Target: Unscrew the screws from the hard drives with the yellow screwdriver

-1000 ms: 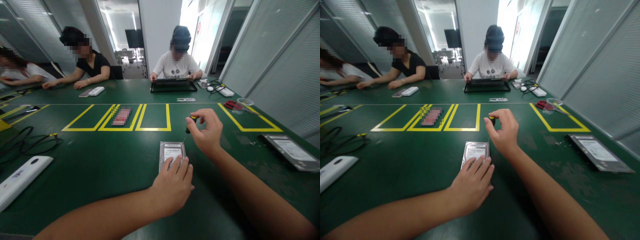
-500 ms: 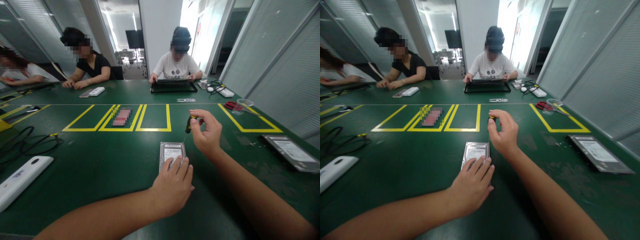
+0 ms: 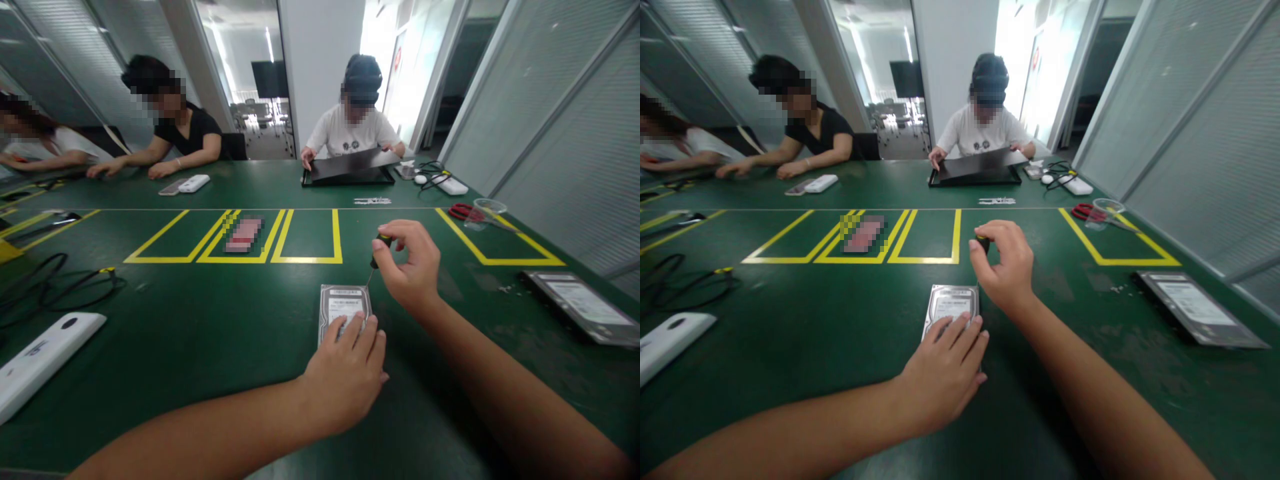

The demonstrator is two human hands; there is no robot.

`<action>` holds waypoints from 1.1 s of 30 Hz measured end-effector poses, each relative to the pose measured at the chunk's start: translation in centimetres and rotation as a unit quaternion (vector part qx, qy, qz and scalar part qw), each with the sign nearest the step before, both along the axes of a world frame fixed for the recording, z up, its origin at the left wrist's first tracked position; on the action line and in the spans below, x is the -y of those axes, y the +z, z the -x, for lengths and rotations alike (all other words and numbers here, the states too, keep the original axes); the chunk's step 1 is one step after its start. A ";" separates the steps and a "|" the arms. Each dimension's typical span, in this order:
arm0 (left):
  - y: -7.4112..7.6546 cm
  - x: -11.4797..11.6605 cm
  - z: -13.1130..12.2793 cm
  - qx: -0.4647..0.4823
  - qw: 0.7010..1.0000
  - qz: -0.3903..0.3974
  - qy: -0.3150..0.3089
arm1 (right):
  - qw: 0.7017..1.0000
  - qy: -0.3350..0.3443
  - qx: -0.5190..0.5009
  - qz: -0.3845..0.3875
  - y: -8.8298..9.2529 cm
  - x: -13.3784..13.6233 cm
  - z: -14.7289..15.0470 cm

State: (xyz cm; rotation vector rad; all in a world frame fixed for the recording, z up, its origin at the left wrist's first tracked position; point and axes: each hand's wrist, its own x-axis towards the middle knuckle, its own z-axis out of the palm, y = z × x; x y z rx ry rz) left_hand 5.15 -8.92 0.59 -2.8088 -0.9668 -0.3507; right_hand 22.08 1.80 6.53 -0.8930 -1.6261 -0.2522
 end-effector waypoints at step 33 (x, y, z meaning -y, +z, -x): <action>0.0 -0.1 0.0 0.001 1.000 -0.004 -0.001 | 0.999 -0.027 -0.014 0.016 -0.4 0.0 0.0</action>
